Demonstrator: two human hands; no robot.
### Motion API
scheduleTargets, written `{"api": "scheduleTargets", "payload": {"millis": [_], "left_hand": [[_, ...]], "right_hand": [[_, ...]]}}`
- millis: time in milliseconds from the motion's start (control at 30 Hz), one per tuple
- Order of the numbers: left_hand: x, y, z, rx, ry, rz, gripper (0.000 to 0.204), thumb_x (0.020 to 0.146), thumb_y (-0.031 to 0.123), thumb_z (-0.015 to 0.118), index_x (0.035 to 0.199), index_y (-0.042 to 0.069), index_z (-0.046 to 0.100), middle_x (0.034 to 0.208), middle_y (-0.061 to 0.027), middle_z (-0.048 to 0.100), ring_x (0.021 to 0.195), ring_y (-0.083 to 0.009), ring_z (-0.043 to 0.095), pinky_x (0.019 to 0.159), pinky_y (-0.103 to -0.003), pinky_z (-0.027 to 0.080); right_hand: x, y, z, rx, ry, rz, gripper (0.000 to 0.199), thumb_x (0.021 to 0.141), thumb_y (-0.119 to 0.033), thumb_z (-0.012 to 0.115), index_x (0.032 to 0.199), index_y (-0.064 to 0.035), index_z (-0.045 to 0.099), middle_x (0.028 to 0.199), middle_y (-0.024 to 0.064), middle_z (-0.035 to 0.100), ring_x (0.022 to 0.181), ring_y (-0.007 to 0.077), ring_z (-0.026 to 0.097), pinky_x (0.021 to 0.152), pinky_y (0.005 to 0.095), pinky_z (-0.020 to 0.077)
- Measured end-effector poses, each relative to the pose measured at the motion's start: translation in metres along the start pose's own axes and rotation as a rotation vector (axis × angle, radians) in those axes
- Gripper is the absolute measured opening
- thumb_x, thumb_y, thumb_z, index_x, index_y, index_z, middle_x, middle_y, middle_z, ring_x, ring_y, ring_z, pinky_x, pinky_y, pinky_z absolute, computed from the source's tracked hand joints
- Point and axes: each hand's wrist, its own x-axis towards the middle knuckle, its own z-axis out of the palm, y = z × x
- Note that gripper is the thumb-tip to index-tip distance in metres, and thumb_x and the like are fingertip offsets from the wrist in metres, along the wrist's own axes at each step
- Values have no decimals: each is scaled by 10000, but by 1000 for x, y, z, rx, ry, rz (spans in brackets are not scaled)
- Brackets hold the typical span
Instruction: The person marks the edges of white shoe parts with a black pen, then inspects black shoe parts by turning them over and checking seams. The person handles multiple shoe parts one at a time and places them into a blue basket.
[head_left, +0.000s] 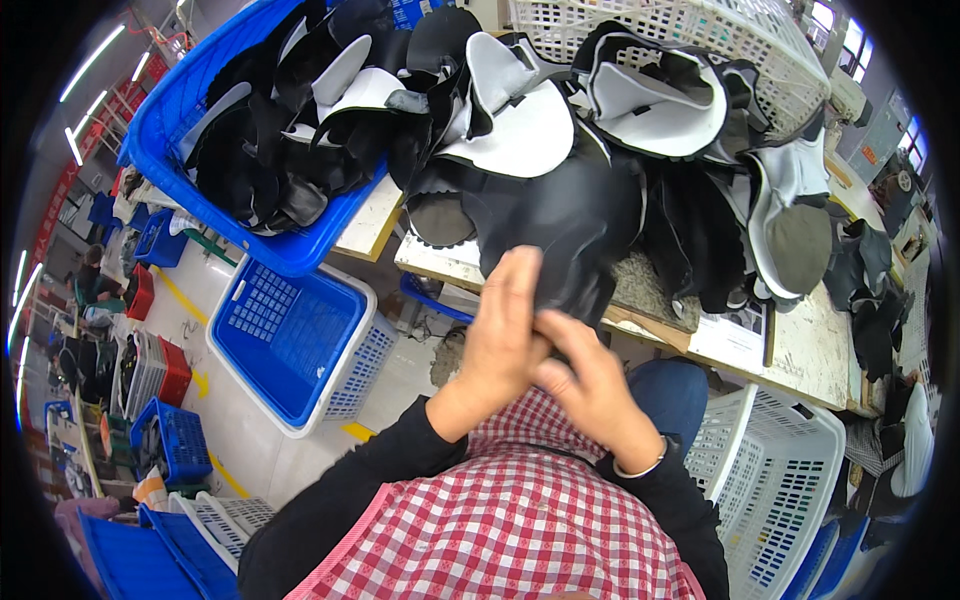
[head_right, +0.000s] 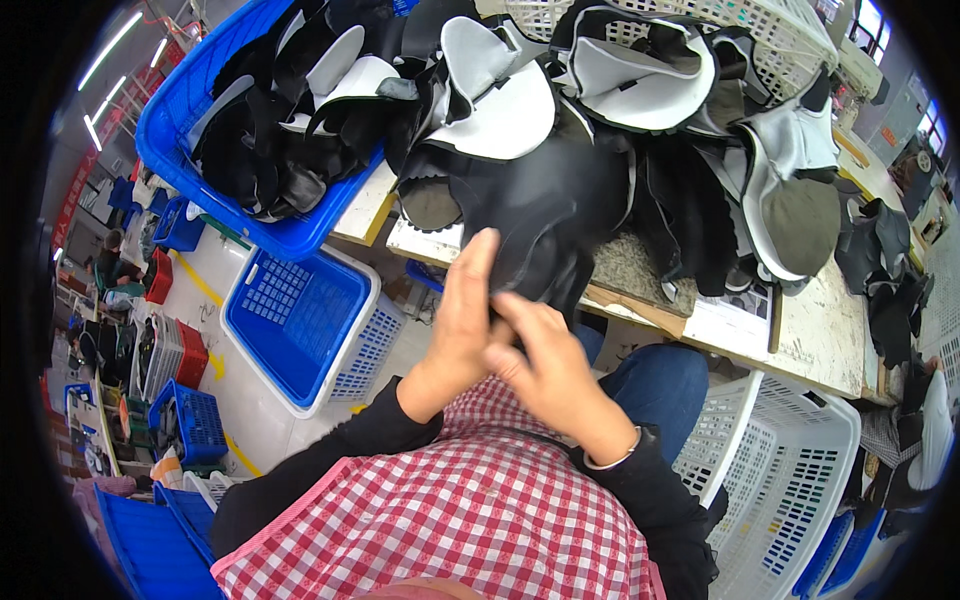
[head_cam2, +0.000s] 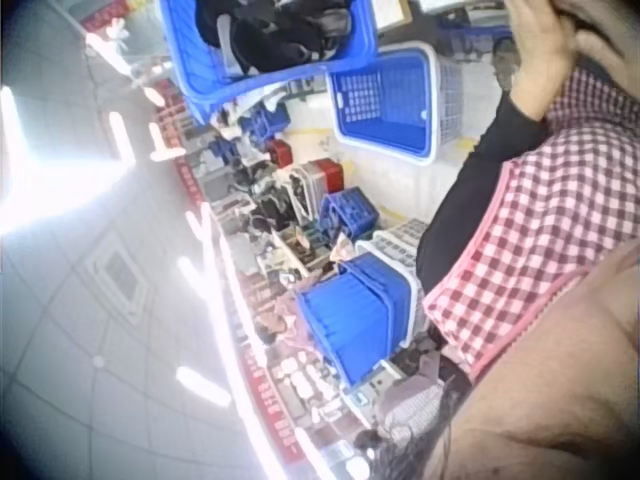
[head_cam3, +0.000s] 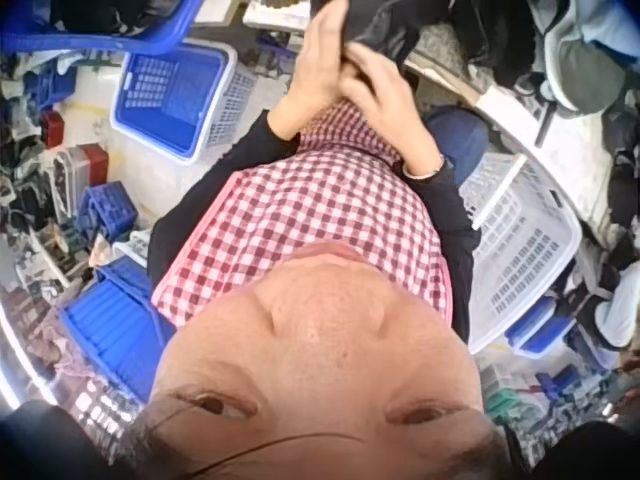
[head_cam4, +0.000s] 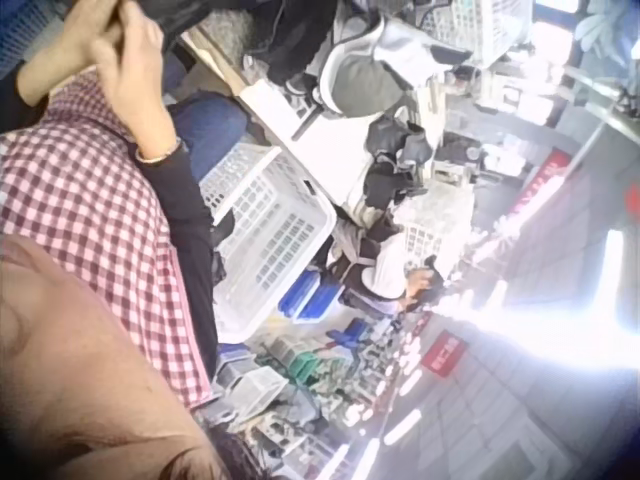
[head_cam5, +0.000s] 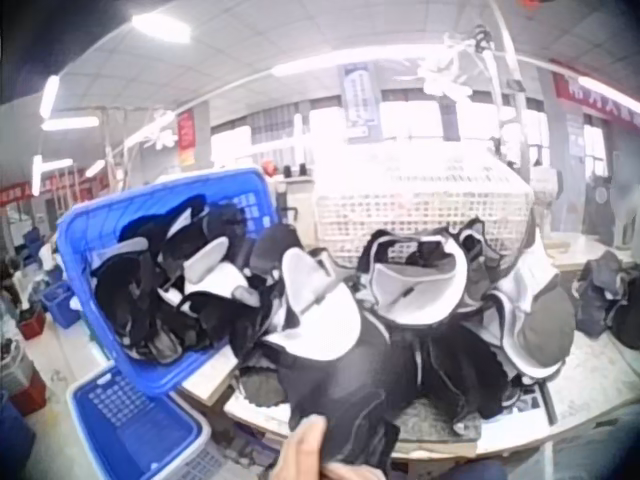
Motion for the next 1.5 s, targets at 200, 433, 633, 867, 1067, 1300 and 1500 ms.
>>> {"api": "scheduleTargets", "payload": {"millis": [200,433,633,867,1067,1300,1500], "left_hand": [[16,-81,-95,-56,133,-318,295,907,-76,655,1140,63,771,1107,-92,779,1025,-190,730,925,-313,560],[180,-159,-216,615,916,285,207,990,77,704,1174,4,762,1062,-134,797,894,-182,756,835,-292,579],[301,-241,-100,475,209,32,293,951,208,720,1220,93,735,1235,-186,724,1191,-354,680,1005,-423,539],[274,-188,1,559,99,-170,482,854,376,778,1177,29,694,1115,-188,668,946,-433,693,894,-506,555],[265,-202,-131,-263,565,13,194,927,20,640,1073,-16,761,952,-51,738,858,-161,684,833,-304,539],[45,-128,-21,-180,229,183,387,809,-148,574,1128,2,735,1143,-178,736,1094,-327,713,963,-373,535],[-54,-132,30,-174,-402,-18,652,913,197,750,1491,25,503,1486,-202,554,1381,-352,517,1154,-427,409]], "right_hand": [[8,14,-33,60,-341,-317,502,854,-296,819,1281,-57,711,1331,90,704,1253,294,632,1028,433,486],[-17,58,-41,222,-9,83,139,903,-148,779,1011,-65,804,940,54,785,891,222,717,812,355,552],[-18,79,-13,202,-268,51,134,916,-156,782,1022,-75,795,926,48,776,882,213,724,817,350,559],[-12,82,-16,225,-259,134,127,933,-160,762,1024,-78,795,924,52,785,871,221,730,829,359,559],[-9,88,-33,213,-233,82,173,946,-183,753,1064,-60,782,1052,85,774,981,231,714,888,364,547],[51,112,-39,892,54,228,872,993,-441,689,1650,-79,244,1620,200,398,1437,315,471,1114,451,459],[55,94,-25,54,50,252,753,865,-264,840,1495,-44,491,1454,218,583,1386,341,550,1125,418,448]]}}
